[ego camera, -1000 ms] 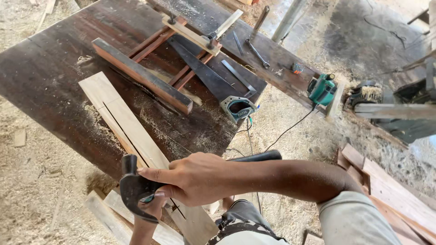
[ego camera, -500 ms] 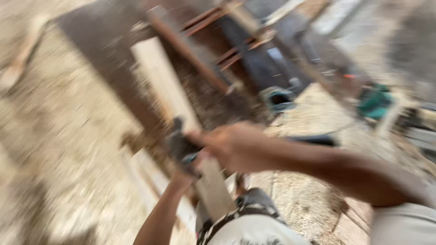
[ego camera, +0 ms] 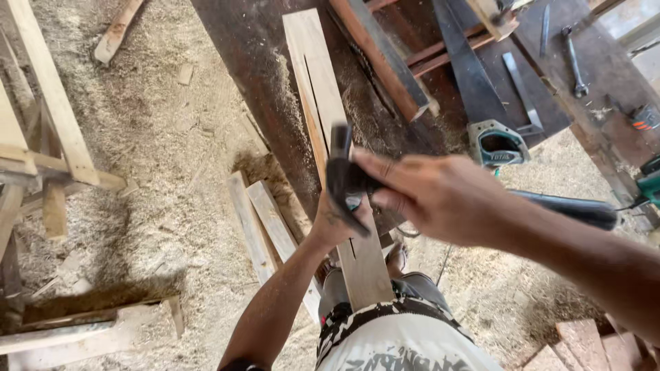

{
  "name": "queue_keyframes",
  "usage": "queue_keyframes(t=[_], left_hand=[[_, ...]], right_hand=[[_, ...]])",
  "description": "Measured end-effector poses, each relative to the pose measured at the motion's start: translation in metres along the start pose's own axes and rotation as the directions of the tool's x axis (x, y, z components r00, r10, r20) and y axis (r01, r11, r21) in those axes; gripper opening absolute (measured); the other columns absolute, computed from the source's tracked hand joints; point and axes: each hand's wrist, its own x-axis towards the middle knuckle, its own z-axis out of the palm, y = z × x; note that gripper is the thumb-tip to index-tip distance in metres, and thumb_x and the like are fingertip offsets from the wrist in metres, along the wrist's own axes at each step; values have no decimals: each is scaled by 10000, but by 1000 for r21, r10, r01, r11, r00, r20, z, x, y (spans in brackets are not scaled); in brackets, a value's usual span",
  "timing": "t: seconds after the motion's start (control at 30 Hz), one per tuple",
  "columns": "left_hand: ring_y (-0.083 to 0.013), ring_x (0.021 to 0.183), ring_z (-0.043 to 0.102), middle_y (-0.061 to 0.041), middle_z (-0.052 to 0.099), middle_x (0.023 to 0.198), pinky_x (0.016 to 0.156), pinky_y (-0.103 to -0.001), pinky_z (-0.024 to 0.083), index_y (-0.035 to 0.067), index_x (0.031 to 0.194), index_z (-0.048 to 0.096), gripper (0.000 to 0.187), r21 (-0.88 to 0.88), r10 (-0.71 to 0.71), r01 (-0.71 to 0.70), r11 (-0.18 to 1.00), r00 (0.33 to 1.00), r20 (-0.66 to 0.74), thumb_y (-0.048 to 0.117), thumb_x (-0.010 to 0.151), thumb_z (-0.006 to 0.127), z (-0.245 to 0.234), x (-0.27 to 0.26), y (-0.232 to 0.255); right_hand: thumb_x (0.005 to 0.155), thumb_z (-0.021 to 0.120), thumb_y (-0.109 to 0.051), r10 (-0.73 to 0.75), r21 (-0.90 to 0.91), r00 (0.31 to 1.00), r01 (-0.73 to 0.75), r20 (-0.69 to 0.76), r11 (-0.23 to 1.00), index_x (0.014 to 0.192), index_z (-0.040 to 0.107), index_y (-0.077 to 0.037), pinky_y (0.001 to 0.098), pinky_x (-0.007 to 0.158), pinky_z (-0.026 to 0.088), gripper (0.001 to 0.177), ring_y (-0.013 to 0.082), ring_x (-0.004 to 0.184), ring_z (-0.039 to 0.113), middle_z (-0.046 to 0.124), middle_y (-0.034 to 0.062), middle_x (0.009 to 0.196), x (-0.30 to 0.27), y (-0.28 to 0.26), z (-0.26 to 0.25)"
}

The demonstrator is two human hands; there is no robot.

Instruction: The person uses a chisel and hammer to carve a groove into a long wooden plank on a workbench. They repeatedly position the chisel and strike it with the hammer to remove wood chips along the plank's length.

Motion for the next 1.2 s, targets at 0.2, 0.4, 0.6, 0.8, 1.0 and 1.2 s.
queue_keyframes(t=[0.2,0.4,0.6,0.8,1.0,1.2], left_hand=[[-75,693,547,43,553,772,622,-248,460,106,858,562,148,98,-126,125,987,992,-1,98,885,707,-6,-13,-4],[-73,769,634,32,604,874,657,-242,556,68,1013,557,194,305,128,-123,944,992,4,166,885,665,-7,-6,-15],[-101,564,569,-19,632,749,477,-271,461,126,928,618,92,-337,-64,-3,941,980,-187,88,947,700,-55,-25,-17],[-120,519,528,-82,637,723,416,-280,433,80,963,627,68,-100,-199,173,980,793,-576,33,947,675,-103,-64,42],[-130,585,641,-21,698,779,512,-311,555,139,934,641,333,632,-558,654,417,732,-390,461,887,710,-31,-67,28],[-169,675,648,-39,672,784,611,-355,538,132,907,559,539,644,-673,735,212,588,-449,613,812,781,-7,-66,-4]], right_hand=[[1096,409,-133,69,137,943,-25,-327,990,1093,605,-115,252,420,381,196,98,476,429,550,50,696,-3,18,-50],[1017,527,-238,128,70,991,-130,40,989,1522,435,-94,303,328,404,533,149,412,475,617,52,725,4,-1,8],[1101,475,-250,233,720,855,210,-463,661,1401,439,8,228,537,464,397,66,645,536,607,86,930,-40,20,-5],[1049,535,-242,606,702,775,-332,-178,630,1279,606,-10,212,413,403,334,64,535,464,551,69,739,-75,89,104],[987,651,-296,781,454,617,-672,-93,585,1247,704,-71,381,587,477,348,219,647,602,672,112,776,-33,159,224],[972,665,-286,806,441,570,-689,-161,576,1245,706,-74,417,718,545,347,280,804,699,716,153,916,6,182,261]])
